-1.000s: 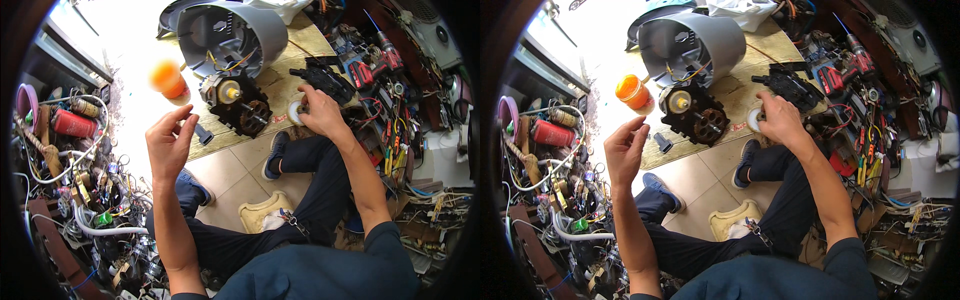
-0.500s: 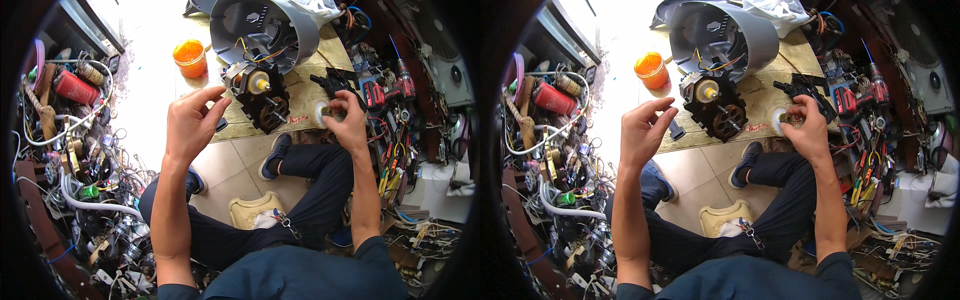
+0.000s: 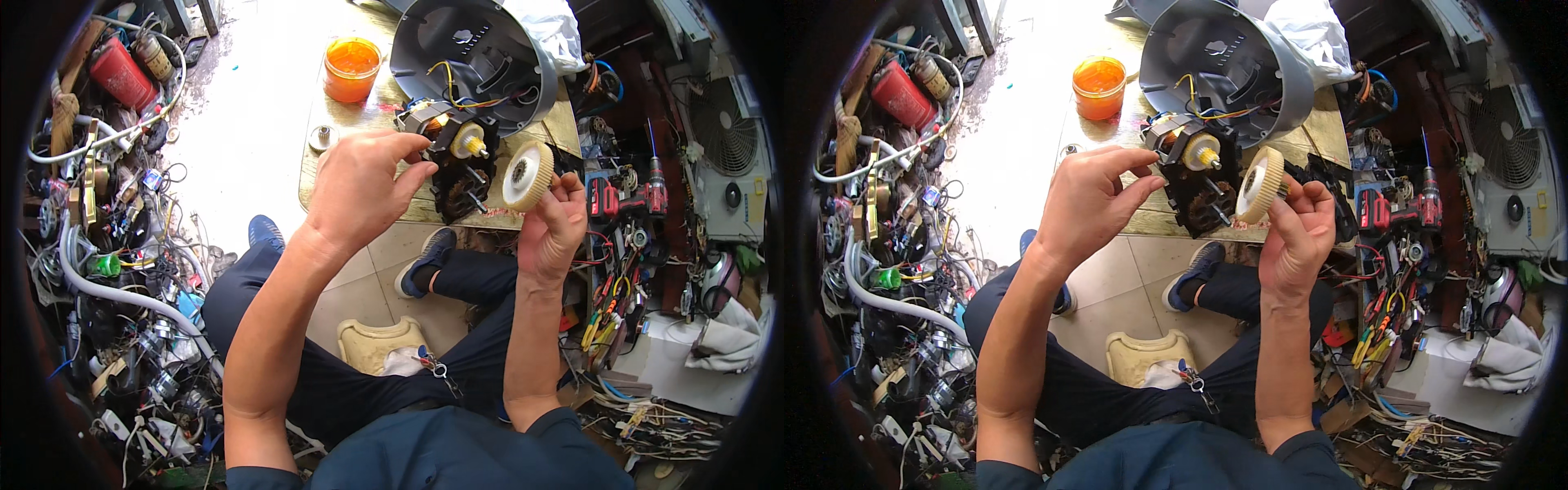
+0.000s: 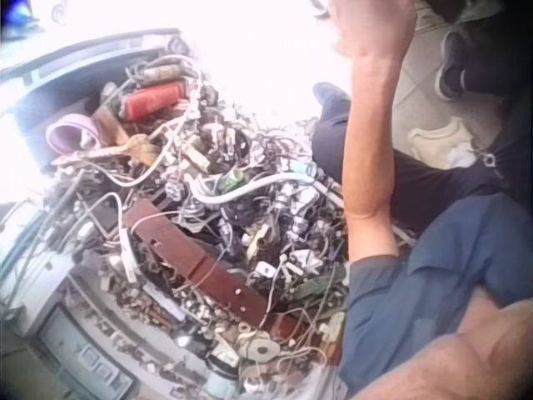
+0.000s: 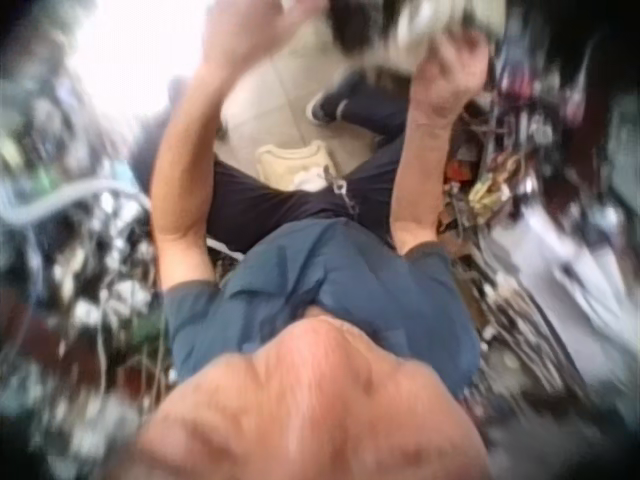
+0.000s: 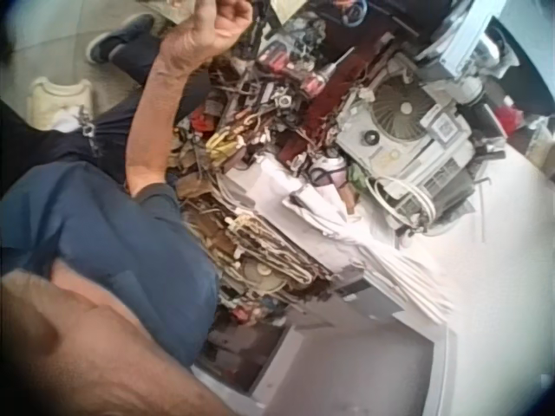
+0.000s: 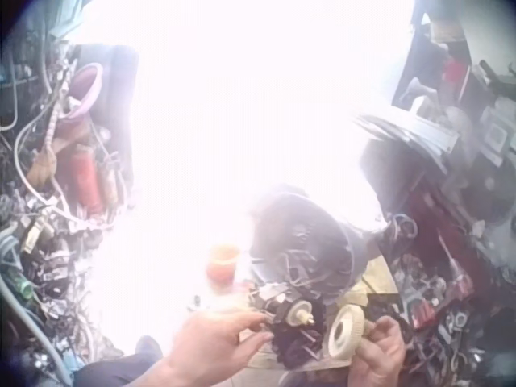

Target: The person applies orange grease to a small white plastic gear using a screwdriver, then installs the gear onto a motor shaft and attaches a larger beige gear to the assembly.

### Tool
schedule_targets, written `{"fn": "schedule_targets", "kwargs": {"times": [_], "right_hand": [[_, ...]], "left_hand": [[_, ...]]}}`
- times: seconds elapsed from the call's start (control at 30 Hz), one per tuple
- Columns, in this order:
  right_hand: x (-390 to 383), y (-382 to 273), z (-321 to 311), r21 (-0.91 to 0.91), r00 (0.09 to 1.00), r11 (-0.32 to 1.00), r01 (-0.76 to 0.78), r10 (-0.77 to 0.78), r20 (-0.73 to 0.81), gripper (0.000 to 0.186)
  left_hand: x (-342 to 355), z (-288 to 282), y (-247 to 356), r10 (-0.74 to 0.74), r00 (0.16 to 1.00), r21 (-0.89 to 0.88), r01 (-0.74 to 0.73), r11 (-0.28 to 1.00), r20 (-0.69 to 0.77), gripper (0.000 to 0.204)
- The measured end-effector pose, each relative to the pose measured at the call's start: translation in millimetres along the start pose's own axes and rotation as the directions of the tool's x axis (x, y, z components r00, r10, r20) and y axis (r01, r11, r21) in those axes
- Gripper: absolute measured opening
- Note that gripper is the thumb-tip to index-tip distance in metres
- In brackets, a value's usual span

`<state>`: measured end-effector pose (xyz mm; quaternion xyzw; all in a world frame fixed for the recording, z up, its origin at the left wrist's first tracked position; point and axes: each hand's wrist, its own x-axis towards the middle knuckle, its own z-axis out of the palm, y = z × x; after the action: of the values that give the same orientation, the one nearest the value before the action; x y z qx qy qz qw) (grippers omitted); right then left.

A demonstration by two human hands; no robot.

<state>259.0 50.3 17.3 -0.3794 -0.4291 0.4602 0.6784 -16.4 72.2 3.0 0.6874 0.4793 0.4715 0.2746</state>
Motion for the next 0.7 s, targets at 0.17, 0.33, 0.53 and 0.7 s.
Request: {"fn": "schedule_targets", "kwargs": {"times": [0.17,0.33,0.53,0.7], "right_hand": [[2,10,-2,0.015,0.999,1.000,-0.025,0.026,-0.035,0.047],[-9,17,16,-0.247,0.989,0.960,0.134,-0.144,-0.019,0.044],[-14,28,27,-0.534,0.951,0.795,0.287,-0.302,0.062,0.056],[-15,30,32,-0.584,0.935,0.742,0.330,-0.340,0.096,0.056]], "left_hand": [[0,4,0,-0.049,0.999,0.014,0.049,0.999,-0.009,0.026],[-1,1,0,-0.042,0.999,0.065,0.043,0.997,-0.016,0.026],[-4,-1,2,-0.081,0.997,0.090,0.080,0.993,-0.003,0.026],[-3,0,2,-0.073,0.997,0.094,0.073,0.993,0.001,0.026]]}}
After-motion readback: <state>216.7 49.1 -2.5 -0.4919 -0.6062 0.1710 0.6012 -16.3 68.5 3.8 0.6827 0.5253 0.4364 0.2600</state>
